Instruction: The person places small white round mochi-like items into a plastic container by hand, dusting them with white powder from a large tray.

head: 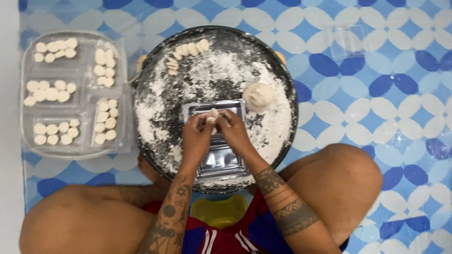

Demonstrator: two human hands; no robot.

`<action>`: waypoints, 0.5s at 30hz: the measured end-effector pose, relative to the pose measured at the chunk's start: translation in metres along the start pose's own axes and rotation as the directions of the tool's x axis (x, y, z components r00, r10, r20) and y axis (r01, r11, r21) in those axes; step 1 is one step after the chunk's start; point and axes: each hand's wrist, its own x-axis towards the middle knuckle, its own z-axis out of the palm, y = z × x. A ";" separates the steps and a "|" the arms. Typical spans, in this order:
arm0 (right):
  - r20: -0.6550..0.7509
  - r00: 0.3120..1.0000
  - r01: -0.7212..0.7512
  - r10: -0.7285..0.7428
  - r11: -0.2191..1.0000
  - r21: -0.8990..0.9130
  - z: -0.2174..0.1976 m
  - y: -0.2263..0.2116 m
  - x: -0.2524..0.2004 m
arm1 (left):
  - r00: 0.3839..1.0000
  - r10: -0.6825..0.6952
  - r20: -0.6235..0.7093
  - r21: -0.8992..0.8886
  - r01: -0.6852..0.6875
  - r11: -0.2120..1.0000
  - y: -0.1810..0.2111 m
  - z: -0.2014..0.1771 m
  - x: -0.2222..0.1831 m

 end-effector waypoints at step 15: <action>0.066 0.998 0.042 -0.018 0.922 -0.385 0.009 0.014 0.019 | 0.937 -0.285 -0.203 -0.487 0.157 0.859 0.000 -0.020 0.023</action>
